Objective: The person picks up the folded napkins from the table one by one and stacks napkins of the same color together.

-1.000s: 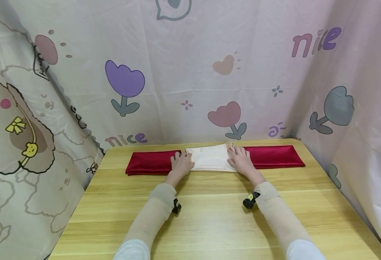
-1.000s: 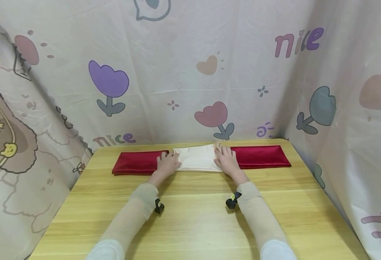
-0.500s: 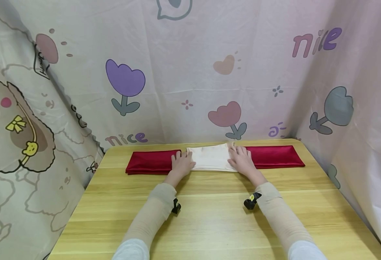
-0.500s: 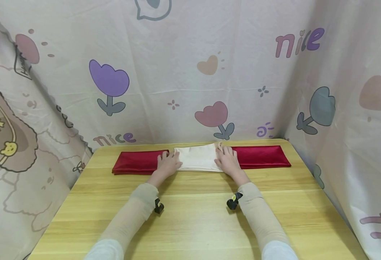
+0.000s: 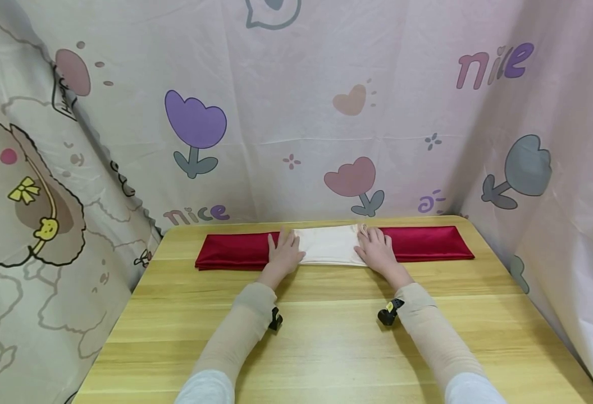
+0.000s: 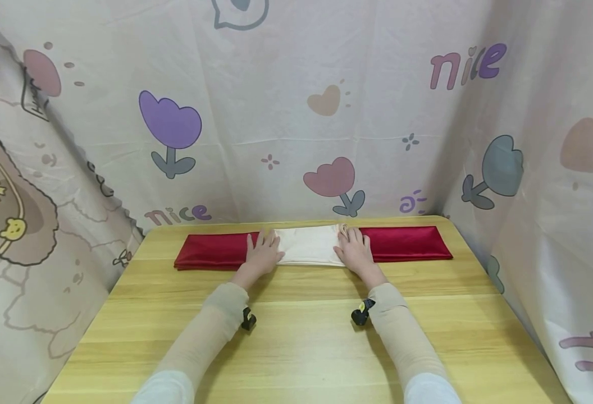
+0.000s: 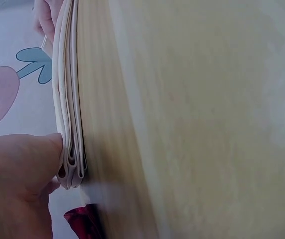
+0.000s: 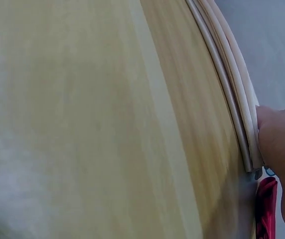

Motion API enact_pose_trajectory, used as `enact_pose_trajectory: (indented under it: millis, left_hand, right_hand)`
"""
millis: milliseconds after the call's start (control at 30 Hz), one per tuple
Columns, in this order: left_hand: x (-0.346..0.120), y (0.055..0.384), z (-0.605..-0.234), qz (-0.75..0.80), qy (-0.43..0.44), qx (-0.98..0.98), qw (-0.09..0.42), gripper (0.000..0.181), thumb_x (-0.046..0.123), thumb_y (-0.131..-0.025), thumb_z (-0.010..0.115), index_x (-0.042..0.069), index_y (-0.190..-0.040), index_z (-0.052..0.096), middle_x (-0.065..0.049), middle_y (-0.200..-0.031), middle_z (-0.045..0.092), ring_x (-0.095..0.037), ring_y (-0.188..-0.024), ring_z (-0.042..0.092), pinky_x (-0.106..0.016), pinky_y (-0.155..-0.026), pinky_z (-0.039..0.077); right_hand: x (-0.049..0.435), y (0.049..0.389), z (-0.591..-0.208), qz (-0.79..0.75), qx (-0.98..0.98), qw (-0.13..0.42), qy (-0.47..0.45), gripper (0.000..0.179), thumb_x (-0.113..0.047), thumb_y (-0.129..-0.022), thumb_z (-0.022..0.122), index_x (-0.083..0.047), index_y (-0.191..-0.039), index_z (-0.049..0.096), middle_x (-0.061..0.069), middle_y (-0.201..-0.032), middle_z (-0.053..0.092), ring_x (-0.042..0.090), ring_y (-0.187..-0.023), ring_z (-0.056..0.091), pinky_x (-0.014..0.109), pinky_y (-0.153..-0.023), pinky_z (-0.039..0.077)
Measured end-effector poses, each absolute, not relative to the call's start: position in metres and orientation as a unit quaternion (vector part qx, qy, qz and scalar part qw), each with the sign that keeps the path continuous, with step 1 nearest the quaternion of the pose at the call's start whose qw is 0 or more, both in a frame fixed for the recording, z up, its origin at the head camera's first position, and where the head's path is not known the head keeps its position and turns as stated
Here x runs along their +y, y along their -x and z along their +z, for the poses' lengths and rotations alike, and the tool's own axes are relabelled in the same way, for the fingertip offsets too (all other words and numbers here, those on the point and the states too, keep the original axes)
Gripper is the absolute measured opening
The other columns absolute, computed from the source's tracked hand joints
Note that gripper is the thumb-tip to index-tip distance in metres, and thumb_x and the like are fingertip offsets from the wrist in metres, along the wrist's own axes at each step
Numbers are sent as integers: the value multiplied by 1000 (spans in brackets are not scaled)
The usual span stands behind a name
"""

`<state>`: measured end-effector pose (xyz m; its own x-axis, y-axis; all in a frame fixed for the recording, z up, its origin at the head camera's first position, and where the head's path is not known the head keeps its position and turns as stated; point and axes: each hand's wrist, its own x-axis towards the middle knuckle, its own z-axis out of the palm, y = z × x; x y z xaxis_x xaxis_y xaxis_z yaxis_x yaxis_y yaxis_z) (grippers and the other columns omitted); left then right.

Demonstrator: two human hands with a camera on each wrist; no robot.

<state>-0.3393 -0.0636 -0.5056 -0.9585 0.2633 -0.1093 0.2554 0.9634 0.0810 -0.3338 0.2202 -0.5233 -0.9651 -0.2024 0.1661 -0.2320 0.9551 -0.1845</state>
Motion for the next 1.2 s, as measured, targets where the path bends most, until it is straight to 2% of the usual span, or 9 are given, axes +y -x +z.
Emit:
enact_pose_trajectory:
  millis: [200,433,567,833,1200]
  left_hand:
    - [-65,341,-507,4,-141,988,68,64,49,-103,32,15,-156,22,-6,-166,10,-30,-153,-7,-62,-119,-4]
    - [-65,340,-505,21,-140,987,77,65,49,-103,33,14,-156,21,-7,-166,10,-29,-154,-6,-62,-118,-6]
    - [-66,340,-505,26,-138,987,78,65,50,-103,32,15,-157,20,-6,-166,10,-29,-154,-5,-62,-118,-6]
    - [-68,342,-506,30,-135,987,85,67,51,-103,31,15,-157,16,-5,-166,8,-29,-154,-7,-62,-118,-9]
    - [-75,335,-507,49,-122,989,72,70,55,-101,32,15,-157,16,-7,-166,8,-30,-154,-3,-64,-118,-4]
  right_hand:
    - [220,332,-527,94,-988,69,-105,56,-38,-102,44,-7,-148,39,22,-143,29,38,-139,18,62,-108,18]
    - [222,332,-531,103,-990,48,-88,62,-42,-103,40,-6,-152,30,20,-157,16,40,-148,3,64,-115,3]
    - [223,334,-533,97,-991,42,-83,68,-44,-102,39,-3,-154,22,18,-163,12,39,-151,-4,63,-117,-2]
    - [224,336,-531,87,-993,35,-70,74,-49,-102,36,-4,-156,11,15,-165,9,37,-152,-8,61,-118,-4]
    - [227,329,-523,91,-993,34,-69,74,-47,-102,38,-3,-156,14,16,-165,8,37,-152,-5,62,-119,-1]
